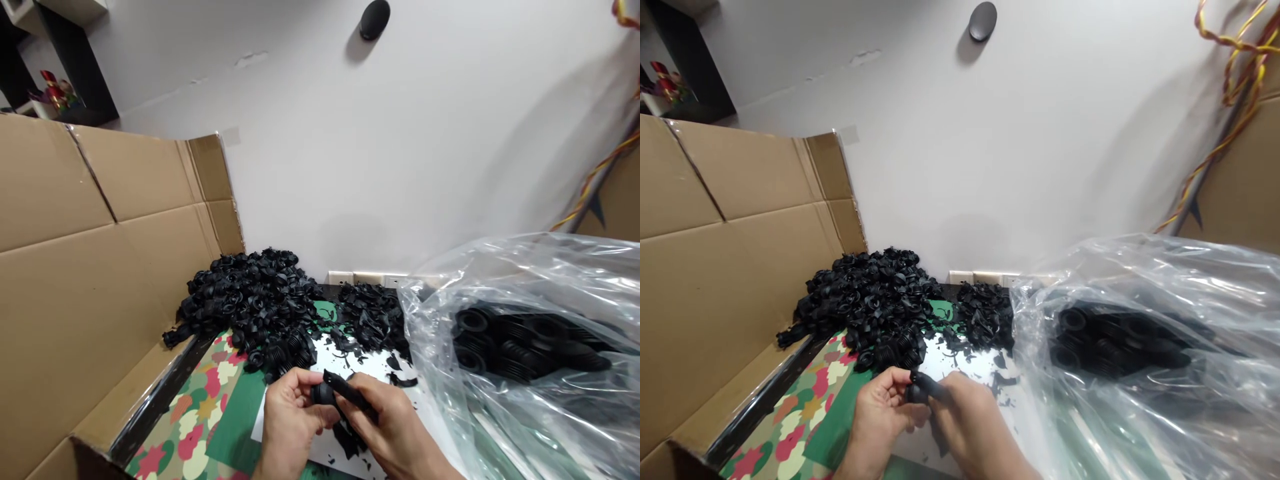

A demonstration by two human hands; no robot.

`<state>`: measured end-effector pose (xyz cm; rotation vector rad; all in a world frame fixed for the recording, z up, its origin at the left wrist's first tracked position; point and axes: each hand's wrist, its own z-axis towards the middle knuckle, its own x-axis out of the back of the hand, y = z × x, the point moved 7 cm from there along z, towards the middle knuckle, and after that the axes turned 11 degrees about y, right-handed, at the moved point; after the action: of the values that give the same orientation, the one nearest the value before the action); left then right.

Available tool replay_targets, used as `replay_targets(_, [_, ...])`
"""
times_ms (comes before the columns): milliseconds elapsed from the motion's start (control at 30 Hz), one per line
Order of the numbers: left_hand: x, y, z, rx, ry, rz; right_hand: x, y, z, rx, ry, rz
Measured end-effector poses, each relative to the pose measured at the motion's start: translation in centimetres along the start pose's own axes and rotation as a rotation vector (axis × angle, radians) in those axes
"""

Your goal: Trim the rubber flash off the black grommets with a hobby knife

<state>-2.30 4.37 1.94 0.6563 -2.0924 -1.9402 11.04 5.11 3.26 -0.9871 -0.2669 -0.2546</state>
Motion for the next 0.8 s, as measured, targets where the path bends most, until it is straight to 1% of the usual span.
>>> replay_targets(167, [0.0, 0.4, -0.5, -0.021, 0.001, -0.016, -0.7, -0.3, -0.1, 0.127, -0.082, -0.285])
replay_targets(300, [0.2, 0.4, -0.5, -0.026, -0.015, 0.009, -0.9, -1.3, -0.2, 0.273, -0.13, -0.391])
replay_targets(400, [0.2, 0.3, -0.4, -0.033, -0.053, 0.012, -1.1, -1.7, -0.6, 0.352, -0.111, -0.431])
replay_targets(567, [0.3, -0.1, -0.4, 0.011, -0.121, 0.009, -1.3, -1.1, -1.3, 0.393, -0.012, -0.473])
replay_targets(600, [0.3, -0.2, -0.5, 0.026, -0.13, 0.011, -1.1, -0.8, -1.2, 0.374, 0.009, -0.479])
replay_targets(633, [0.4, -0.3, -0.6, 0.035, -0.136, 0.012, -0.6, -0.4, -0.9, 0.319, 0.045, -0.486])
replay_targets(667, [0.6, -0.3, -0.6, 0.039, -0.14, 0.012, 0.1, 0.2, -0.4, 0.229, 0.094, -0.488])
replay_targets(733, [0.9, -0.3, -0.6, 0.035, -0.136, 0.012, 2.0, 1.5, 0.4, -0.005, 0.197, -0.45])
replay_targets(800, [1.3, -0.3, -0.4, 0.018, -0.121, 0.016, 3.2, 2.2, 0.9, -0.187, 0.226, -0.336])
